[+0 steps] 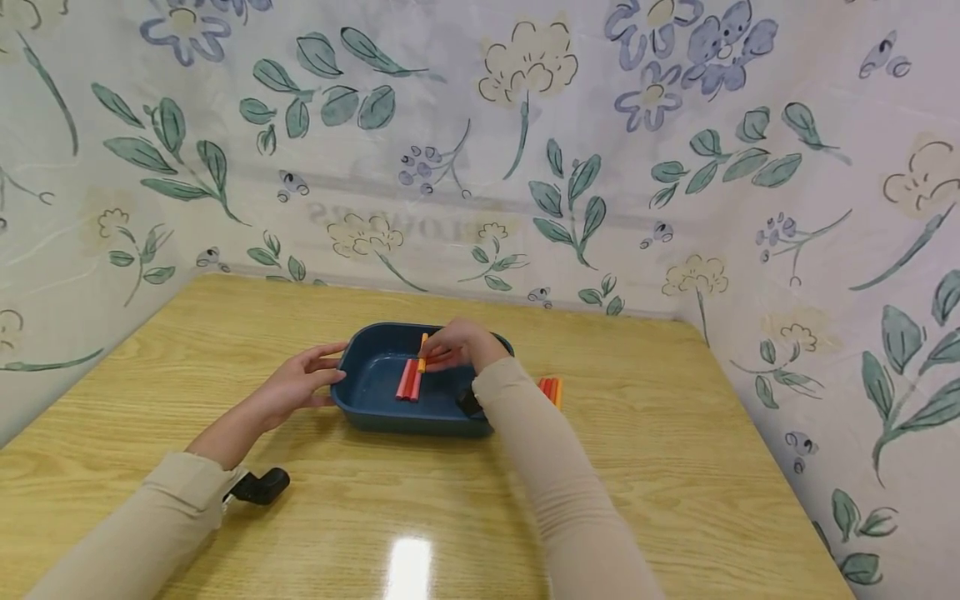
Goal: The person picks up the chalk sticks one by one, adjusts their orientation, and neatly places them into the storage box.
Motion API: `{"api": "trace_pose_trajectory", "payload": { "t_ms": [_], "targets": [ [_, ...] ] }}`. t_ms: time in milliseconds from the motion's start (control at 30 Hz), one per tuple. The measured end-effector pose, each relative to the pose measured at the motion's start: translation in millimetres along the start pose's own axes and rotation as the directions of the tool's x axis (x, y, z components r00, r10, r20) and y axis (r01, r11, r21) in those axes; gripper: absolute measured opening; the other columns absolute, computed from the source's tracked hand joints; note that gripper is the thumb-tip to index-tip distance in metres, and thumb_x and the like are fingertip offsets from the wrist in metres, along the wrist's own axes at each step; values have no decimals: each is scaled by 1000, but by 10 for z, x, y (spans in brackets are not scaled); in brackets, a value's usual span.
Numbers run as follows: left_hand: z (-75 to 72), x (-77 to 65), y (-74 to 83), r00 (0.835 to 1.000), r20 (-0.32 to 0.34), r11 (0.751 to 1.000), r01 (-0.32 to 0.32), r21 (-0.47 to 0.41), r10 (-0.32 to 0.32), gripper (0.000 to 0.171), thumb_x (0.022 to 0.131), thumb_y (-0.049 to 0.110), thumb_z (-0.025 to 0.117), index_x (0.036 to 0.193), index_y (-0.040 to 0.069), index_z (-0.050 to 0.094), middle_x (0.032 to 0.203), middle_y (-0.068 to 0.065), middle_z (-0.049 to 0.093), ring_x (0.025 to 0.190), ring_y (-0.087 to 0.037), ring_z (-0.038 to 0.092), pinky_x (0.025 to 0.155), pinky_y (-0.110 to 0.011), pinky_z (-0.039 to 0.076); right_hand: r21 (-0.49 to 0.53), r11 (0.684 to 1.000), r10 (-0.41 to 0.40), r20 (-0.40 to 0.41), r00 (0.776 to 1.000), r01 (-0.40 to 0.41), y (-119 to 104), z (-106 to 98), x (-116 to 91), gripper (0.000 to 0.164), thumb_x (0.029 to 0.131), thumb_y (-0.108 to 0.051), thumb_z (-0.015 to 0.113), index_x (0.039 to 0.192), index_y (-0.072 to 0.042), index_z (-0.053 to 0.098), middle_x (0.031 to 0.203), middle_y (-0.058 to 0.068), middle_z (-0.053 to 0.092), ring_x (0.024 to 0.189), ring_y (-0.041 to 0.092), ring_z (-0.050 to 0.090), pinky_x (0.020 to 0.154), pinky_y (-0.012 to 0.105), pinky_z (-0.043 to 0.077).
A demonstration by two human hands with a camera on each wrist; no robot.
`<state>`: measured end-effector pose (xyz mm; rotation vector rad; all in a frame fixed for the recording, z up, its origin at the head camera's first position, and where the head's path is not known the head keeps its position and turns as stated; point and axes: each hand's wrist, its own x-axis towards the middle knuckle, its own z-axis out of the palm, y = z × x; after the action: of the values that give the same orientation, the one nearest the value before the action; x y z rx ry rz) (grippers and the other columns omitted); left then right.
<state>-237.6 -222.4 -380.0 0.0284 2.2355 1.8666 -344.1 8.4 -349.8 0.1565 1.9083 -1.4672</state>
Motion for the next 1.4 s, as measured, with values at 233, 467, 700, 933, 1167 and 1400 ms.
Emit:
{"api": "trace_pose_trajectory", "payload": {
  "t_ms": [233, 467, 700, 933, 1167, 1400],
  "targets": [
    [20, 15, -20, 1000, 14, 1000, -9, -4, 9, 57, 96, 6, 48, 147, 2, 22, 140, -31, 29, 116, -44, 47, 83, -46, 51, -90, 994, 59, -16, 998, -60, 102, -11, 69, 19, 82, 6, 65, 99, 7, 59, 81, 14, 60, 67, 20, 62, 66, 29, 56],
    [19, 23, -41, 1000, 8, 1000, -11, 3, 11, 57, 96, 6, 48, 147, 2, 22, 140, -30, 29, 115, -44, 48, 82, -45, 51, -141, 986, 91, 0, 996, -91, 177, 3, 70, 20, 80, 11, 64, 99, 9, 57, 80, 15, 58, 65, 21, 62, 63, 28, 56],
    [22, 23, -38, 1000, 10, 1000, -15, 4, 15, 57, 96, 5, 47, 147, 2, 22, 140, -30, 29, 115, -44, 47, 82, -45, 51, -172, 980, 105, 13, 994, -101, 199, 27, 46, 10, 81, 10, 64, 91, 9, 61, 78, 15, 60, 64, 21, 63, 63, 27, 56],
    [16, 21, -52, 1000, 13, 1000, -28, 4, 28, 56, 96, 5, 47, 146, 1, 23, 139, -31, 30, 114, -44, 48, 82, -46, 51, -130, 990, 60, 16, 998, -57, 187, 9, 29, 25, 81, 10, 63, 104, 12, 57, 84, 17, 60, 68, 23, 64, 69, 31, 56],
    [2, -6, -75, 1000, 13, 1000, -28, -1, 28, 57, 96, 5, 47, 146, 1, 22, 140, -31, 28, 115, -44, 48, 82, -46, 51, -76, 996, -52, 7, 999, 52, 99, 4, -60, 30, 84, 8, 61, 113, 11, 56, 98, 18, 62, 75, 22, 62, 82, 36, 53],
    [-25, -32, -100, 999, 14, 999, -35, -6, 35, 57, 96, 5, 47, 147, 1, 21, 140, -31, 27, 115, -45, 47, 82, -46, 51, -5, 987, -161, 7, 987, 161, 17, 8, -197, 43, 86, 7, 59, 127, 11, 45, 116, 25, 56, 77, 23, 61, 92, 42, 46]
  ]
}}
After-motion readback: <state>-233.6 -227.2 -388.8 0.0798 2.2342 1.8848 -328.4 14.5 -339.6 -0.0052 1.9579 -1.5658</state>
